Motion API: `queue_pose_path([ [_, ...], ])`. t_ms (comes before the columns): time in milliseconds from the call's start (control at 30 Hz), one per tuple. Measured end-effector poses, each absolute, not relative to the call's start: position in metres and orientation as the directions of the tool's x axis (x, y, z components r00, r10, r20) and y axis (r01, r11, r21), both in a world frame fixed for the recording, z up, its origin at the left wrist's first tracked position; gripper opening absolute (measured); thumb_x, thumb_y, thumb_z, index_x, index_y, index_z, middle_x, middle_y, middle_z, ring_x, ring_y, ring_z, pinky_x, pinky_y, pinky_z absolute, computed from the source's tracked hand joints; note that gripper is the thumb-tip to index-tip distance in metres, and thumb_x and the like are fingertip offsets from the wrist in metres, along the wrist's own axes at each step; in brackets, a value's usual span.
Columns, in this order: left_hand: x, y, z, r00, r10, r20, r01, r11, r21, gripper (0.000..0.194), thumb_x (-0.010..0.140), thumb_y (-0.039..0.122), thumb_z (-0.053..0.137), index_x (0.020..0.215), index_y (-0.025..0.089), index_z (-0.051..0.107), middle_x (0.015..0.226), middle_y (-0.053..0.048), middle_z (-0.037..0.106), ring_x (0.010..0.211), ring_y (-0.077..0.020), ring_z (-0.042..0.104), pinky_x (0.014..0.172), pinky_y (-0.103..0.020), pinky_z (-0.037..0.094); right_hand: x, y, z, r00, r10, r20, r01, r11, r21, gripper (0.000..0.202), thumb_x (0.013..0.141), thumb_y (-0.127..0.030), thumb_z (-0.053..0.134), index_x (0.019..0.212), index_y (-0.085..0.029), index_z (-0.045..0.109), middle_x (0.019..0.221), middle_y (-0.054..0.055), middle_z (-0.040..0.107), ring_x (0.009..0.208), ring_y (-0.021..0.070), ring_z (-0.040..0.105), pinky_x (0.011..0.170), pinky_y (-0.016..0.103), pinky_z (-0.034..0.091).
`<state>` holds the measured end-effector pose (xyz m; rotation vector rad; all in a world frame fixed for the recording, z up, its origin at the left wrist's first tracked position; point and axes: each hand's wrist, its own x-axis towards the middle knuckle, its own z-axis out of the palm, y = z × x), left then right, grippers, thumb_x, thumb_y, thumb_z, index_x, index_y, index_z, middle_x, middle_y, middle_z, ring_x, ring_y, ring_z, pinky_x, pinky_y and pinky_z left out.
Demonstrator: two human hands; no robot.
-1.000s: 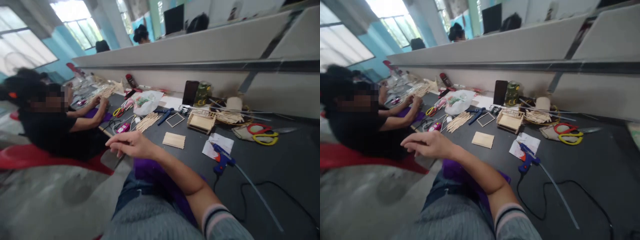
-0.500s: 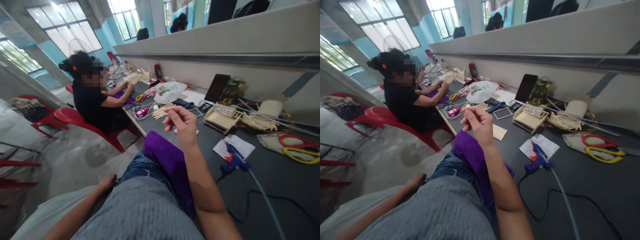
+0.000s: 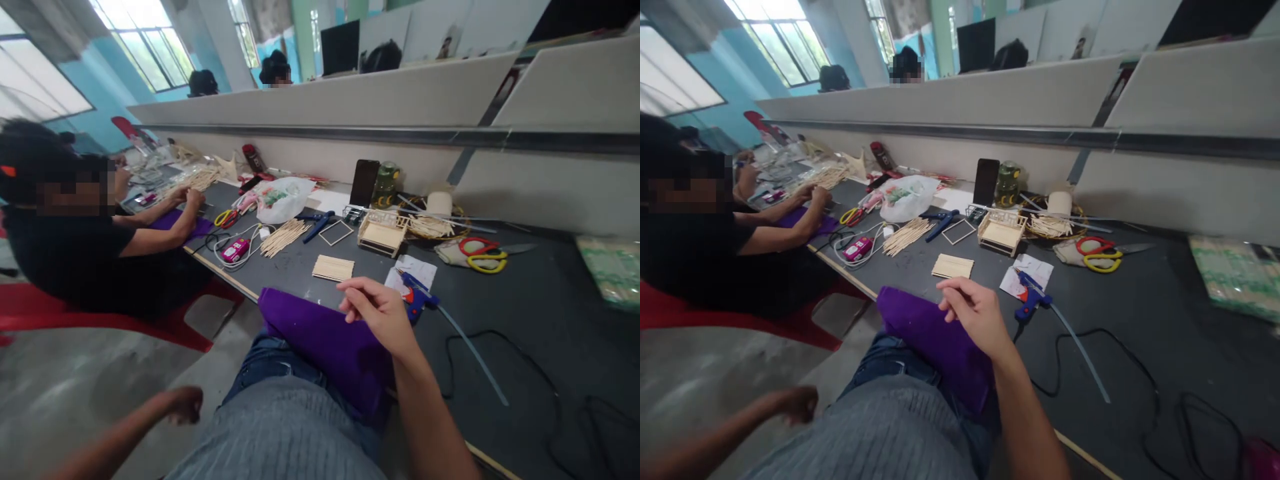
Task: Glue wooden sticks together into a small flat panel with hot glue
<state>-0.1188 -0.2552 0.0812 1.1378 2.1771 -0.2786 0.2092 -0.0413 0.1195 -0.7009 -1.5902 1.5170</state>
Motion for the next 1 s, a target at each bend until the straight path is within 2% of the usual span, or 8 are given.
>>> queue_pose_path([
  [67, -0.144, -0.218, 0.081, -0.351, 0.671, -0.653, 0.827, 0.549, 0.119, 0.025, 0.090, 0.030, 0.057, 0.110, 0.016, 0.059, 0.106, -0.004, 0.064, 0.088, -0.0187, 0.064, 0.077, -0.037, 0.054, 0.215, -0.048, 0.092, -0.487, 0.858, 0.166, 0.091, 0.239, -0.967, 0.025, 0.092, -0.034, 0.051, 0.105, -0.021, 0.067, 0.078, 0.002, 0.070, 0.065, 0.0134, 0.066, 0.063, 0.026, 0.054],
  [167, -0.159, -0.151, 0.072, -0.250, 0.797, -0.550, 0.876, 0.428, 0.221, 0.022, 0.091, 0.025, 0.048, 0.109, 0.020, 0.060, 0.104, 0.000, 0.065, 0.094, -0.0180, 0.063, 0.080, -0.028, 0.050, 0.211, -0.064, 0.044, -0.516, 0.829, 0.217, 0.460, 0.481, -0.746, 0.024, 0.092, -0.027, 0.049, 0.106, -0.021, 0.068, 0.099, 0.008, 0.070, 0.093, 0.0214, 0.065, 0.082, 0.035, 0.052],
  [300, -0.135, -0.095, 0.049, -0.017, 0.991, -0.134, 0.955, 0.056, 0.291, 0.032, 0.086, 0.023, 0.050, 0.117, 0.021, 0.056, 0.119, -0.009, 0.056, 0.103, -0.0213, 0.059, 0.084, -0.031, 0.048, 0.200, -0.084, -0.004, -0.362, 0.869, 0.337, 0.739, 0.488, -0.464, 0.031, 0.095, -0.026, 0.043, 0.117, -0.014, 0.062, 0.108, 0.016, 0.065, 0.097, 0.0256, 0.059, 0.083, 0.039, 0.050],
  [433, -0.124, -0.081, 0.036, 0.041, 0.987, -0.156, 0.968, -0.001, 0.251, 0.019, 0.092, 0.019, 0.040, 0.095, 0.021, 0.059, 0.100, -0.006, 0.058, 0.089, -0.0181, 0.060, 0.076, -0.028, 0.047, 0.189, -0.087, -0.013, -0.307, 0.876, 0.372, 0.793, 0.452, -0.409, 0.026, 0.096, -0.025, 0.040, 0.103, -0.017, 0.064, 0.089, 0.010, 0.063, 0.082, 0.0226, 0.056, 0.074, 0.035, 0.047],
  [600, -0.143, -0.039, 0.045, 0.071, 0.993, -0.096, 0.990, -0.058, 0.127, 0.022, 0.095, 0.021, 0.035, 0.098, 0.021, 0.057, 0.103, -0.007, 0.058, 0.095, -0.0193, 0.058, 0.075, -0.028, 0.046, 0.167, -0.066, 0.002, -0.292, 0.905, 0.310, 0.826, 0.402, -0.395, 0.024, 0.095, -0.018, 0.041, 0.092, -0.018, 0.065, 0.084, 0.009, 0.062, 0.080, 0.0223, 0.055, 0.072, 0.034, 0.044],
  [733, -0.144, -0.001, 0.062, 0.129, 0.966, -0.225, 0.991, -0.117, 0.068, 0.017, 0.091, 0.017, 0.042, 0.093, 0.019, 0.058, 0.099, -0.008, 0.058, 0.093, -0.0206, 0.059, 0.075, -0.030, 0.047, 0.157, -0.044, 0.012, -0.273, 0.939, 0.210, 0.853, 0.337, -0.399, 0.021, 0.092, -0.019, 0.045, 0.093, -0.020, 0.066, 0.085, 0.008, 0.063, 0.083, 0.0229, 0.057, 0.071, 0.033, 0.046],
  [900, -0.111, 0.027, 0.065, 0.273, 0.962, -0.001, 0.882, -0.250, 0.399, 0.035, 0.089, 0.026, 0.053, 0.124, 0.025, 0.049, 0.125, -0.007, 0.055, 0.115, -0.0220, 0.054, 0.095, -0.034, 0.046, 0.154, -0.011, 0.022, -0.202, 0.958, 0.201, 0.831, 0.277, -0.483, 0.030, 0.090, -0.027, 0.049, 0.117, -0.019, 0.060, 0.108, 0.012, 0.063, 0.102, 0.0261, 0.057, 0.088, 0.040, 0.047],
  [1000, -0.090, 0.045, 0.046, 0.398, 0.916, 0.042, 0.771, -0.359, 0.527, 0.078, 0.075, 0.028, 0.072, 0.141, 0.021, 0.032, 0.148, -0.013, 0.039, 0.140, -0.0289, 0.030, 0.111, -0.044, 0.032, 0.150, 0.013, 0.025, -0.264, 0.946, 0.188, 0.799, 0.324, -0.507, 0.050, 0.084, -0.028, 0.057, 0.132, -0.016, 0.051, 0.133, 0.016, 0.053, 0.118, 0.0298, 0.049, 0.099, 0.047, 0.041],
])
